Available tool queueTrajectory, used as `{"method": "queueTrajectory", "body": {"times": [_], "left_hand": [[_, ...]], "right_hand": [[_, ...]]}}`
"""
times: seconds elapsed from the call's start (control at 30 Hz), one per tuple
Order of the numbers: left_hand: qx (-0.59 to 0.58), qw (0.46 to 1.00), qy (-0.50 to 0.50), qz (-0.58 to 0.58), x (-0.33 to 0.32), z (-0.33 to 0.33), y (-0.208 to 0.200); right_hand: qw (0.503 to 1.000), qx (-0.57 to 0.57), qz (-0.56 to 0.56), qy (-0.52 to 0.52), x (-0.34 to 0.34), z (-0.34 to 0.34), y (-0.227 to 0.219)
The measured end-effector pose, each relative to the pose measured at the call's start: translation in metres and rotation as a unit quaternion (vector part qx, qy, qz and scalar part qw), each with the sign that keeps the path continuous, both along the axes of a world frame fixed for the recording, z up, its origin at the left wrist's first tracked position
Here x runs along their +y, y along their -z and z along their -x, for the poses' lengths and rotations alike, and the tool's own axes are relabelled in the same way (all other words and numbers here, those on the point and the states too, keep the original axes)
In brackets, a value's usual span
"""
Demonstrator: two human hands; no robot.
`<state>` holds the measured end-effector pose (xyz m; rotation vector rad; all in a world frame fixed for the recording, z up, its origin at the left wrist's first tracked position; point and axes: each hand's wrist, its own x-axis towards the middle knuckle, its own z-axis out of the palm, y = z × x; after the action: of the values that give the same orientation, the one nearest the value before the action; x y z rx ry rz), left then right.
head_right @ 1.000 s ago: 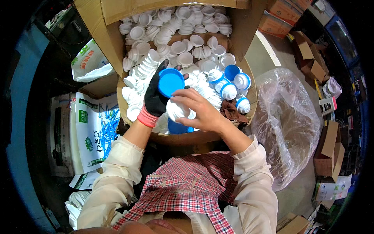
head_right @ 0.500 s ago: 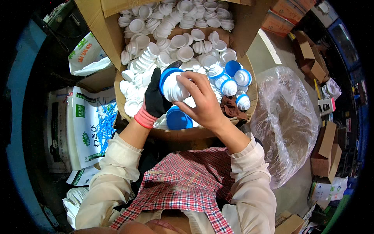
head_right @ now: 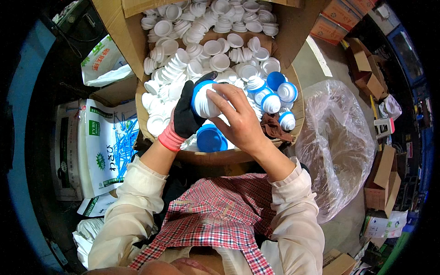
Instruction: The person unpacks a plastic-wrapped bundle, then repeatedly picks white plastic bowls and blue lids from a cardboard box and screws the lids onto the bowls. The assembled containers are placed back into the same box.
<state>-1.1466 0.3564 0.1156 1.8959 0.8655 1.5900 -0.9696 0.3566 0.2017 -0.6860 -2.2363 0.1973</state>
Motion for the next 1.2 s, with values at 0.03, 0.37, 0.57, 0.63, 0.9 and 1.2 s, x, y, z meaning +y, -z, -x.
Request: {"method": "queueTrajectory", "body": {"times": [0.03,0.37,0.57,0.63,0.9,1.2], "left_hand": [[-0.114,0.986,0.091,0.083,-0.002,0.000,-0.007],[-0.201,0.902,0.253,0.287,-0.006,-0.009,-0.045],[0.052,0.950,-0.001,0.308,0.002,-0.020,-0.006],[0.117,0.947,-0.070,0.291,-0.009,-0.030,-0.007],[0.027,0.951,-0.069,0.300,0.008,-0.023,0.015],[0.278,0.898,0.043,0.338,0.016,0.011,-0.011]], "right_hand": [[1.000,0.000,0.002,-0.003,0.000,0.000,0.000],[0.893,0.261,0.362,0.055,0.012,-0.002,0.017],[0.871,0.307,0.341,0.177,0.036,0.000,0.055],[0.868,0.302,0.346,0.191,0.037,0.001,0.055],[0.877,0.244,0.398,0.118,0.053,0.005,0.055],[0.900,0.095,0.270,0.328,0.159,-0.086,0.119]]}}
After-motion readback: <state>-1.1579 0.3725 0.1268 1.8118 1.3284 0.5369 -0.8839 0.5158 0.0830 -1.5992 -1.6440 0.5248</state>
